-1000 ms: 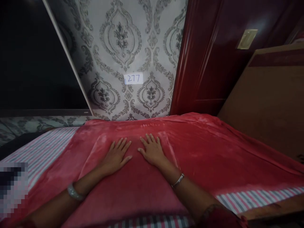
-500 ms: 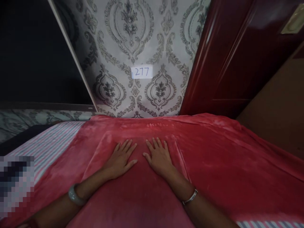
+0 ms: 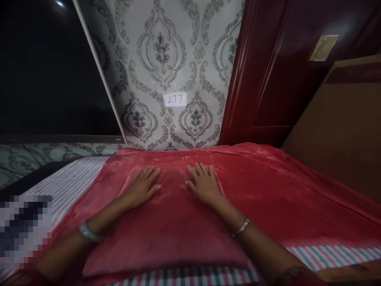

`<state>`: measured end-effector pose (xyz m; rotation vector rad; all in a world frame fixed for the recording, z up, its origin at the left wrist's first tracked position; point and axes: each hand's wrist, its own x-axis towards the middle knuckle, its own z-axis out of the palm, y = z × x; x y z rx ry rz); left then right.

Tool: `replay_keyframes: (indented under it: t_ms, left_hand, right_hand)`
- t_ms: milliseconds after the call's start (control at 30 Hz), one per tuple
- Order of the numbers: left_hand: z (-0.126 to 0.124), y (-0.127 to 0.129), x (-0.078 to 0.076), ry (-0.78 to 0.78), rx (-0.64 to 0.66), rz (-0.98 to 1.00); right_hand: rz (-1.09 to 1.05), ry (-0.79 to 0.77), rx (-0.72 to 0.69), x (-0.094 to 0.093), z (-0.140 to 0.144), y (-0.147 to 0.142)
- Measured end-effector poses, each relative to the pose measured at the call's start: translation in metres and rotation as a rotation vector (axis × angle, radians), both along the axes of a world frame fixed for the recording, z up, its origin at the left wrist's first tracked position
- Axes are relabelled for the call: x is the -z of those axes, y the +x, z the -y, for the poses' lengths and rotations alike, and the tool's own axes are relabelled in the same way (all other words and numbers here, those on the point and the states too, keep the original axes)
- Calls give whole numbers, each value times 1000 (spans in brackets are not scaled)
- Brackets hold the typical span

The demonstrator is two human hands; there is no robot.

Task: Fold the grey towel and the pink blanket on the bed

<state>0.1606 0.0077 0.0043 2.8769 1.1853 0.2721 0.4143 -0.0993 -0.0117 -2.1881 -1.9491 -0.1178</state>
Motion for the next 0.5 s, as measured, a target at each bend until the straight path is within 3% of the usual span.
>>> replay_keyframes:
  t_ms: [133, 367, 500]
  left_hand:
    - [-9, -21, -9, 80, -163, 22]
    - [3, -29, 38, 39, -162, -8]
    - [1, -29, 44, 47, -164, -19]
  right_hand:
    - [20, -11, 83, 0, 14, 20]
    - [-38, -33, 139, 35, 26, 15]
    - [-31, -13, 117, 39, 25, 15]
